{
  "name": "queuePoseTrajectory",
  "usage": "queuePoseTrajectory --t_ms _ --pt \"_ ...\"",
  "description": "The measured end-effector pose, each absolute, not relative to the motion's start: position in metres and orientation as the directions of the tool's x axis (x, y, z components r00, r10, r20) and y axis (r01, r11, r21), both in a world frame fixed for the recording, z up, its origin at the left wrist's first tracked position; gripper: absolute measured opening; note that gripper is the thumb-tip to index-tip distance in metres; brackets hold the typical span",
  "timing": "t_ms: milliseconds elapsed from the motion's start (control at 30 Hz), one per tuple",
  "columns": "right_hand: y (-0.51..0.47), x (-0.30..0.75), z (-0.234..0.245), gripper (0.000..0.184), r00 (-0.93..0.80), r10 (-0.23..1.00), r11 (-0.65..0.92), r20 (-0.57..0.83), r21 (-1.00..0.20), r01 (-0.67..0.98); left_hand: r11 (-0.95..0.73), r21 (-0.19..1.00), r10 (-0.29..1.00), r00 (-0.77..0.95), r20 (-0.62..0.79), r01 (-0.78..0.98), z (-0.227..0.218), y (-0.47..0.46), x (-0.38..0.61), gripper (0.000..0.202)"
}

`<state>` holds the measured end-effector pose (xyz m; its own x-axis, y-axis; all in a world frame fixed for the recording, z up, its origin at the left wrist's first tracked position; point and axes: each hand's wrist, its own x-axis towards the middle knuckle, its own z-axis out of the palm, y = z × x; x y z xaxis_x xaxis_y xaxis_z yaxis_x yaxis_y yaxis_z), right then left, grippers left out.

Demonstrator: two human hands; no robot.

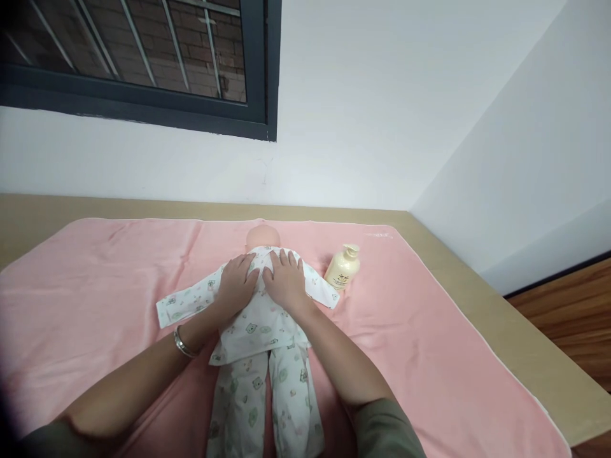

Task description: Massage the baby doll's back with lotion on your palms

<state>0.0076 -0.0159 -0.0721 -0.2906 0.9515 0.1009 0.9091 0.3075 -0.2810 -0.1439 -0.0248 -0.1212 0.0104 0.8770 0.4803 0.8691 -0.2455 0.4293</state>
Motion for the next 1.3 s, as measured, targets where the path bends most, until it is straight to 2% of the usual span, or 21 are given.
queuePoseTrajectory --t_ms 100,233,433,500,633,733,833,900,1100,1167,1300 --pt "-0.024 0.008 -0.065 0.053 -0.287 0.952 0.305 0.108 -0.234 0.923 -0.249 0.411 0.861 0.006 0.509 0.877 -0.119 -0.027 -0.144 0.042" --pt "-0.026 0.012 -0.054 0.050 -0.246 0.966 0.256 0.083 -0.155 0.954 -0.277 0.309 0.817 0.054 0.574 0.910 -0.111 -0.038 -0.139 0.036" --pt "-0.009 0.011 -0.061 0.055 -0.309 0.947 0.320 0.088 -0.182 0.930 -0.368 0.233 0.804 0.182 0.566 0.900 -0.100 -0.045 -0.135 0.031" --pt "-0.019 0.006 -0.064 0.052 -0.356 0.928 0.371 0.112 -0.153 0.916 -0.343 0.277 0.837 0.158 0.525 0.898 -0.097 -0.036 -0.141 0.030" --pt "-0.050 -0.001 -0.061 0.049 -0.490 0.861 0.502 0.135 -0.069 0.862 -0.242 0.438 0.913 0.051 0.404 0.866 -0.097 -0.021 -0.151 0.033" --pt "-0.046 0.002 -0.055 0.045 -0.475 0.872 0.487 0.115 -0.121 0.865 -0.212 0.391 0.906 0.031 0.421 0.895 -0.102 -0.030 -0.145 0.037" --pt "-0.020 0.011 -0.051 0.051 -0.333 0.943 0.330 0.024 -0.210 0.920 -0.234 0.278 0.871 0.074 0.486 0.931 -0.105 -0.047 -0.135 0.041" --pt "-0.010 0.014 -0.050 0.056 -0.291 0.956 0.274 -0.040 -0.233 0.933 -0.257 0.263 0.868 0.102 0.487 0.930 -0.105 -0.050 -0.134 0.040" --pt "-0.051 0.002 -0.047 0.052 -0.407 0.913 0.407 0.025 -0.140 0.903 -0.220 0.389 0.919 0.056 0.391 0.895 -0.102 -0.024 -0.153 0.040" --pt "-0.054 0.000 -0.045 0.049 -0.402 0.915 0.402 0.036 -0.139 0.905 -0.230 0.369 0.914 0.070 0.400 0.901 -0.103 -0.025 -0.151 0.041" --pt "-0.024 0.008 -0.046 0.045 -0.350 0.937 0.340 0.008 -0.253 0.906 -0.264 0.274 0.882 0.116 0.456 0.925 -0.104 -0.049 -0.136 0.044"
